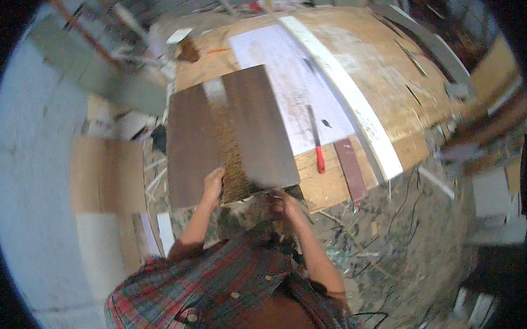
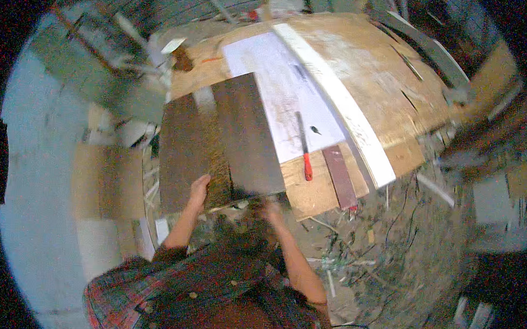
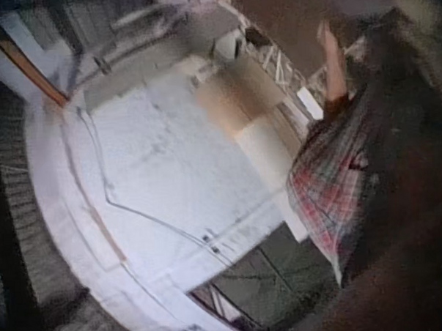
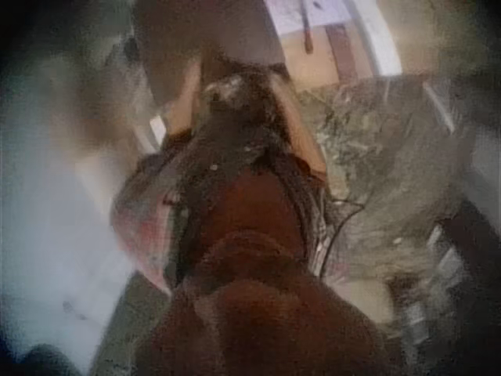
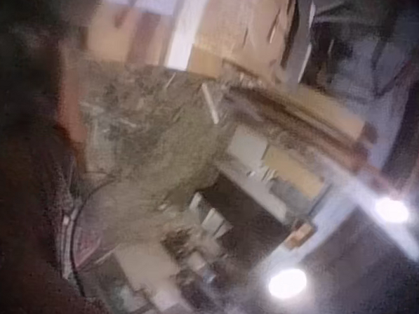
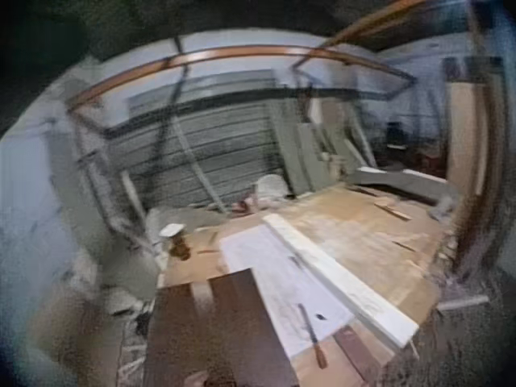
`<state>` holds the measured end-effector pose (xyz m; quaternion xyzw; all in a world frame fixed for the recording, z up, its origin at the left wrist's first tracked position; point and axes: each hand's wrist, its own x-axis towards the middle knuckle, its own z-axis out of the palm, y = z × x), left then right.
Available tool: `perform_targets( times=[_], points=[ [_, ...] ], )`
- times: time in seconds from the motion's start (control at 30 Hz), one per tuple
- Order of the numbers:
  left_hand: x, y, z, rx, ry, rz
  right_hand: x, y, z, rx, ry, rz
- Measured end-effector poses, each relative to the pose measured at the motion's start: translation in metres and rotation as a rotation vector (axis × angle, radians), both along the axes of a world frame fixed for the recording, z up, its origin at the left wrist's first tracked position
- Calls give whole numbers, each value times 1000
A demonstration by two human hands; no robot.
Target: The person applies a strip of edge banding to the edge of a rectangular wooden board. They align the strip, press it down with their hands, and use a red-handled tool to smooth the surface and ensure adhesion. The person repeats this process on different edges of the board.
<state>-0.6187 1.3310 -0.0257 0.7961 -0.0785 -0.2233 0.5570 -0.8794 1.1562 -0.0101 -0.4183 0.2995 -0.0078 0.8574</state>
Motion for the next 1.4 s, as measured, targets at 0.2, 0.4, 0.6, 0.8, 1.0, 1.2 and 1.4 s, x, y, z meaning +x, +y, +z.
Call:
perform_targets(
  times=[0.2,0.4,0.6,0.8,1.0,1.2,1.4],
  points=[
    [-16,29,27,211,71,-82,-69,-60,1,-323,32,-363],
    [-22,44,59,195,-3,-12,-8,-128,24,-550,21,-274],
    [81,130,34,397,-409,264,51,-123,24,-822,192,-136],
    [195,137,-6,345,-229,167,104,-126,18,-758,282,-25],
    [206,112,-23,467,-155,132,128,-122,24,-643,450,-95],
    [276,112,-37,-41,-48,-50,134,-88,30,-701,500,-276],
    [380,51,29,228,-334,-324,141,6,66,-494,497,-448]
  ],
)
